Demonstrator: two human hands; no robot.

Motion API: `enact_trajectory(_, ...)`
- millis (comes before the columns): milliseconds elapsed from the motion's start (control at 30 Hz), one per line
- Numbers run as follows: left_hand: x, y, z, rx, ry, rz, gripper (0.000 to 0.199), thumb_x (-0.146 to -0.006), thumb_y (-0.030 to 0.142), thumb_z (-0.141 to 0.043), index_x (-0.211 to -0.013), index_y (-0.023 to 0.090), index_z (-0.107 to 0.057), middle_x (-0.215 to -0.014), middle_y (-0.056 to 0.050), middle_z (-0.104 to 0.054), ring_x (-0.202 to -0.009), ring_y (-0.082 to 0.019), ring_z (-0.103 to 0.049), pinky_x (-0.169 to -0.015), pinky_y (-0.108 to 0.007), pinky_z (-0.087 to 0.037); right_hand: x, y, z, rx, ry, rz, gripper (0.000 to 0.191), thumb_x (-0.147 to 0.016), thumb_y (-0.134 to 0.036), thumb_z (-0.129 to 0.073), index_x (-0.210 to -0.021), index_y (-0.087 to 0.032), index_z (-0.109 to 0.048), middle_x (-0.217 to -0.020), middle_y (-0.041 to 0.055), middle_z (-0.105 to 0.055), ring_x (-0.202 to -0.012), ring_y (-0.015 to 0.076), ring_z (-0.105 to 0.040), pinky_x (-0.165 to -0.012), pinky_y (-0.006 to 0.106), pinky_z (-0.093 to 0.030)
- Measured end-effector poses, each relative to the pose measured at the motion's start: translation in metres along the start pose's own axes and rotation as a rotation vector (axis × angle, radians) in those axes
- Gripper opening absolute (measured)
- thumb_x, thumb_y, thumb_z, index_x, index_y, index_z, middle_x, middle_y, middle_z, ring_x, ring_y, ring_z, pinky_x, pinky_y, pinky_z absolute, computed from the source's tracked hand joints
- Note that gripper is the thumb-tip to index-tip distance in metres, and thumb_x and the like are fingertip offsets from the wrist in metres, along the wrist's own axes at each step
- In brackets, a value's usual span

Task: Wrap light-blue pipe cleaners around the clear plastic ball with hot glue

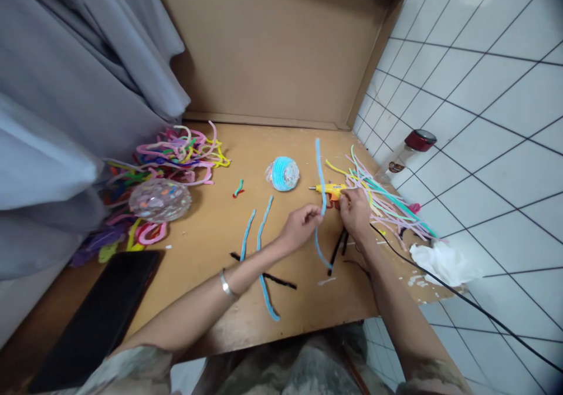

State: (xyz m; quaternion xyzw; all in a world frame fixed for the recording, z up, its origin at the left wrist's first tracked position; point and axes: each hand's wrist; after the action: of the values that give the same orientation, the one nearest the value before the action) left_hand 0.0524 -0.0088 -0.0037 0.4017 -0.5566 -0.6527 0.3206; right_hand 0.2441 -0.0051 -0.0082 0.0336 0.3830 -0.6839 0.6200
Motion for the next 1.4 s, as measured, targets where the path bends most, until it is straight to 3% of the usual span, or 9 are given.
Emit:
enact_trajectory(167,-0.033,-0.018,0.012,0.346,0.186,0.086,0.028,-0.068,0.039,-0.072,-0.069,0.014,-0.058,-0.057,0.005,-0.051,-0.052,-0.006,-0.040,-0.054,-0.020,-0.032,-0.008,-0.035,-0.019,-0.766,-0.285,-0.247,0.031,-0.077,-0.048,-0.061,-0.077,-0.018,-0.069,-0.065,0.0005,-0.059,-0.060,0.0137,-0.050,-0.060,0.028,-0.041)
enact_trajectory(267,-0.036,-0.027,0.016,0.484,0.149,0.102,0.036,-0.061,0.044,-0.077,-0.069,0.013,-0.061,-0.059,0.003,-0.057,-0.052,-0.006,-0.044,-0.053,-0.020,-0.032,-0.007,-0.052,-0.029,-1.097,-0.449,-0.388,0.034,-0.065,-0.050,-0.075,-0.074,-0.018,-0.069,-0.060,-0.0020,-0.059,-0.053,0.0095,-0.046,-0.052,0.023,-0.037)
enact_trajectory(367,-0.032,-0.030,0.017,0.595,0.099,0.168,0.039,-0.057,0.045,-0.081,-0.069,0.012,-0.063,-0.062,0.000,-0.061,-0.055,-0.007,-0.050,-0.054,-0.020,-0.035,-0.003,-0.057,-0.034,-1.218,-0.455,-0.460,0.035,-0.054,-0.044,-0.084,-0.071,-0.018,-0.068,-0.059,-0.0030,-0.061,-0.053,0.0087,-0.048,-0.053,0.023,-0.039)
enact_trajectory(500,-0.027,-0.030,0.014,0.653,0.051,0.246,0.039,-0.057,0.043,-0.083,-0.066,0.012,-0.060,-0.061,0.002,-0.058,-0.055,-0.007,-0.051,-0.055,-0.019,-0.037,0.003,-0.057,-0.035,-1.318,-0.405,-0.519,0.033,-0.052,-0.040,-0.086,-0.066,-0.019,-0.065,-0.056,-0.0044,-0.059,-0.051,0.0087,-0.049,-0.053,0.023,-0.041)
enact_trajectory(733,-0.023,-0.027,0.008,0.561,0.120,0.151,0.038,-0.064,0.043,-0.077,-0.062,0.014,-0.054,-0.058,0.003,-0.052,-0.052,-0.005,-0.043,-0.051,-0.019,-0.029,0.010,-0.067,-0.043,-1.361,-0.230,-0.506,0.026,-0.058,-0.033,-0.082,-0.063,-0.020,-0.059,-0.050,-0.0059,-0.053,-0.047,0.0081,-0.046,-0.049,0.023,-0.039)
enact_trajectory(933,-0.013,-0.024,0.009,0.559,0.192,0.185,0.038,-0.062,0.046,-0.078,-0.066,0.013,-0.057,-0.057,0.004,-0.054,-0.048,-0.004,-0.042,-0.049,-0.018,-0.029,0.006,-0.073,-0.046,-1.446,-0.316,-0.588,0.023,-0.065,-0.033,-0.078,-0.068,-0.019,-0.061,-0.051,-0.0056,-0.053,-0.045,0.0075,-0.046,-0.045,0.021,-0.040)
enact_trajectory(1067,-0.006,-0.022,0.009,0.586,0.184,0.242,0.036,-0.059,0.043,-0.080,-0.067,0.013,-0.059,-0.055,0.004,-0.055,-0.046,-0.004,-0.041,-0.048,-0.018,-0.029,0.004,-0.072,-0.045,-1.472,-0.283,-0.653,0.023,-0.063,-0.032,-0.079,-0.070,-0.019,-0.062,-0.051,-0.0069,-0.053,-0.045,0.0070,-0.046,-0.043,0.019,-0.039)
enact_trajectory(1233,-0.006,-0.022,0.011,0.608,0.159,0.276,0.036,-0.059,0.043,-0.078,-0.071,0.013,-0.063,-0.062,0.001,-0.062,-0.051,-0.006,-0.049,-0.050,-0.019,-0.035,0.010,-0.076,-0.044,-1.430,-0.313,-0.594,0.028,-0.066,-0.040,-0.078,-0.075,-0.021,-0.059,-0.050,-0.0083,-0.050,-0.039,0.0066,-0.042,-0.037,0.020,-0.035)
enact_trajectory(1400,-0.006,-0.023,0.013,0.410,0.162,0.180,0.034,-0.068,0.046,-0.070,-0.074,0.013,-0.064,-0.060,0.001,-0.061,-0.046,-0.006,-0.045,-0.046,-0.020,-0.033,0.015,-0.083,-0.045,-1.311,-0.187,-0.535,0.031,-0.061,-0.041,-0.080,-0.069,-0.020,-0.058,-0.049,-0.0090,-0.049,-0.037,0.0049,-0.041,-0.036,0.019,-0.033)
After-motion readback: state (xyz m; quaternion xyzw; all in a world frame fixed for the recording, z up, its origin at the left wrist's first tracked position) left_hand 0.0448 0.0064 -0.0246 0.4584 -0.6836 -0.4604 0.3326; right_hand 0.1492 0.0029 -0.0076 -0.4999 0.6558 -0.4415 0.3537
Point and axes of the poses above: each hand's wrist, its own x-axis away from the middle knuckle, its own z-axis out of the back of the hand, y = z × x
